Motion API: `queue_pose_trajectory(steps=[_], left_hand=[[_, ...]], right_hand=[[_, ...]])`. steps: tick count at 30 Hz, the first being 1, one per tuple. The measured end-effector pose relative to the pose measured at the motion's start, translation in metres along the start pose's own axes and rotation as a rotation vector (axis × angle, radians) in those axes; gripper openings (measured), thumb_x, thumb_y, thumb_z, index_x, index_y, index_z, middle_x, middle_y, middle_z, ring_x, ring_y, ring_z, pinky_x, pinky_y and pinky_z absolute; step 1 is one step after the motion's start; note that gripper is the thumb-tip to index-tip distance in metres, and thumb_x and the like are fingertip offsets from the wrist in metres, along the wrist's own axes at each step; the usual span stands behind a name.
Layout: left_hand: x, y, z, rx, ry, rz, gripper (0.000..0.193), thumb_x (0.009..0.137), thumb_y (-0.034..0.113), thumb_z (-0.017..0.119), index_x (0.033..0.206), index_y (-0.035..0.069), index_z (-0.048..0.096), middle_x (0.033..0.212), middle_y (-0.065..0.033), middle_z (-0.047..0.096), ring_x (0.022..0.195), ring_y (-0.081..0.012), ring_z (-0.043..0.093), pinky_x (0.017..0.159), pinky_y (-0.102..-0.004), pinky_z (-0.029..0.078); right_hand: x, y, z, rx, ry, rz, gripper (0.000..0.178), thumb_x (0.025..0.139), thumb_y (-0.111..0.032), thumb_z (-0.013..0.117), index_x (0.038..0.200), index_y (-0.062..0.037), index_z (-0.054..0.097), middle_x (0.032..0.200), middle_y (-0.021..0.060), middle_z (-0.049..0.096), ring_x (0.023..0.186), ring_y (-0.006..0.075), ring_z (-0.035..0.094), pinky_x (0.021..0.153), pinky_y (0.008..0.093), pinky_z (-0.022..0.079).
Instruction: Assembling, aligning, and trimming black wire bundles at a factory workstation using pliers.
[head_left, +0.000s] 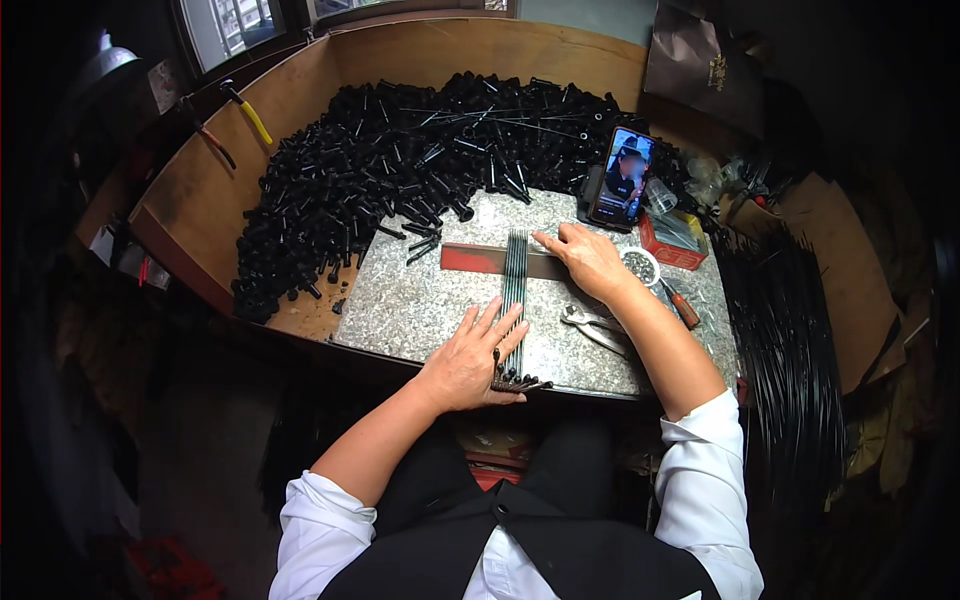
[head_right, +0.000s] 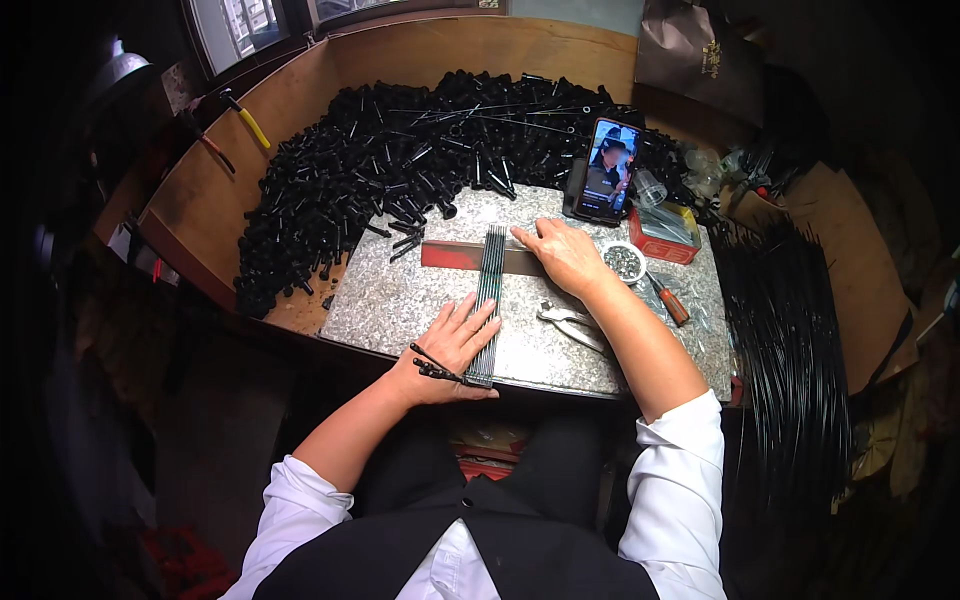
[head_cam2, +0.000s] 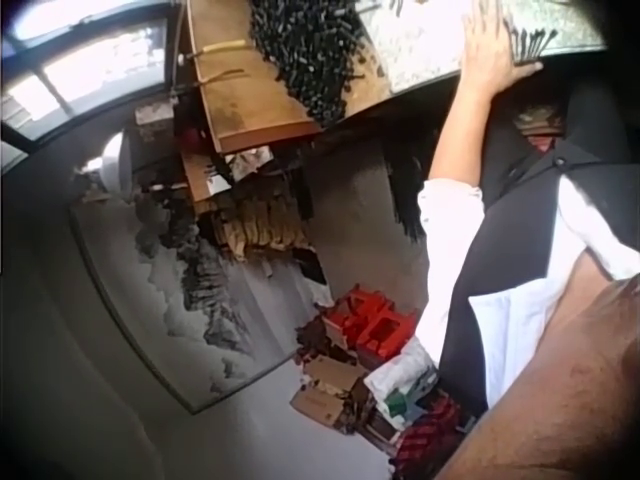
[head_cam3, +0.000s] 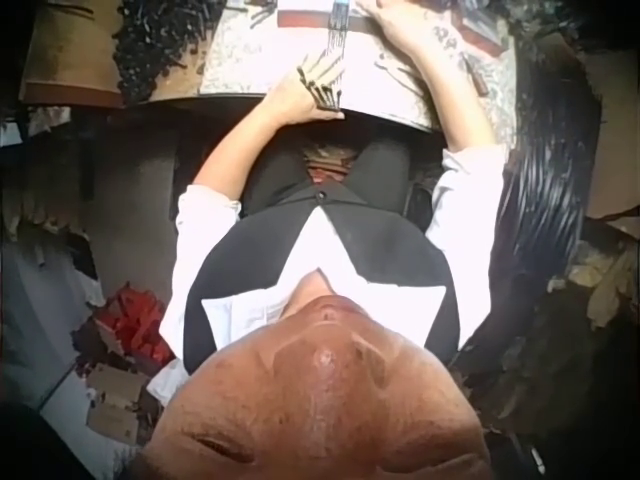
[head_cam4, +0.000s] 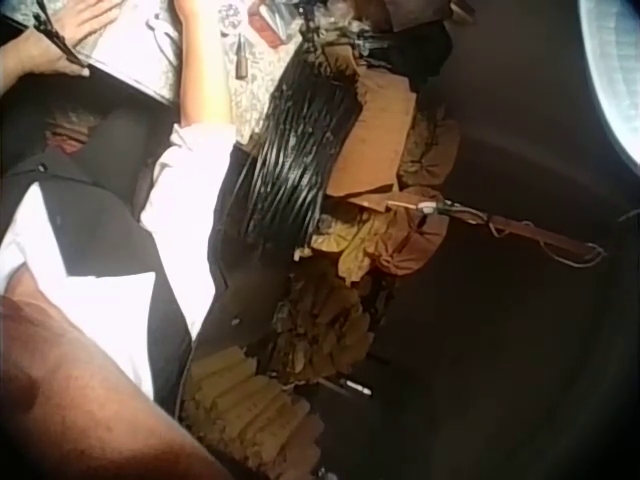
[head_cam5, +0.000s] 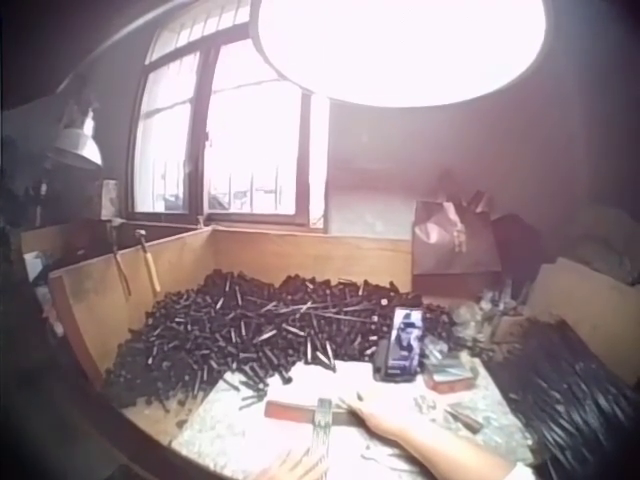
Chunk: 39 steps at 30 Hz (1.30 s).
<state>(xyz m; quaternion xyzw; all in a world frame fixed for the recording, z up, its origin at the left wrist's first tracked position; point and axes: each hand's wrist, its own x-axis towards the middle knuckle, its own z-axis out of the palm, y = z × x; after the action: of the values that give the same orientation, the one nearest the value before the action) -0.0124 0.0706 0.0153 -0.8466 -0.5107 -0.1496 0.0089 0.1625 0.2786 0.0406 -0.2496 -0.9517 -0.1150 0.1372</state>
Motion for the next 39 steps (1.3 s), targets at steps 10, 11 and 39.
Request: queue_pose_trajectory(steps=[10,11,39], left_hand=[[0.000,0.000,-0.001,-0.006,0.004,-0.005,0.094,0.071,0.059,0.069,0.138,0.000,0.038,0.147,-0.0203,0.030,0.137,-0.0414,0.024,0.110,-0.0540,0.024],[0.000,0.000,0.000,-0.002,0.006,-0.003,0.094,0.071,0.059,0.069,0.139,0.000,0.038,0.147,-0.0203,0.030,0.137,-0.0414,0.025,0.110,-0.0540,0.024],[0.000,0.000,-0.002,0.010,-0.018,-0.009,0.095,0.072,0.060,0.068,0.140,0.002,0.036,0.147,-0.0203,0.030,0.137,-0.0413,0.024,0.111,-0.0530,0.023]], right_hand=[[0.000,0.001,0.002,0.027,0.011,0.015,0.050,0.086,-0.006,0.045,0.132,-0.0244,0.052,0.093,0.0106,0.054,0.092,0.0277,0.058,0.073,0.0384,0.050],[0.001,-0.001,0.000,0.016,-0.007,0.018,0.050,0.085,-0.006,0.045,0.131,-0.0243,0.052,0.093,0.0107,0.054,0.092,0.0277,0.058,0.073,0.0384,0.050],[0.003,0.015,0.008,0.139,0.076,0.068,0.013,0.080,-0.004,0.051,0.091,-0.0041,0.057,0.094,0.0138,0.055,0.095,0.0306,0.056,0.079,0.0396,0.049]])
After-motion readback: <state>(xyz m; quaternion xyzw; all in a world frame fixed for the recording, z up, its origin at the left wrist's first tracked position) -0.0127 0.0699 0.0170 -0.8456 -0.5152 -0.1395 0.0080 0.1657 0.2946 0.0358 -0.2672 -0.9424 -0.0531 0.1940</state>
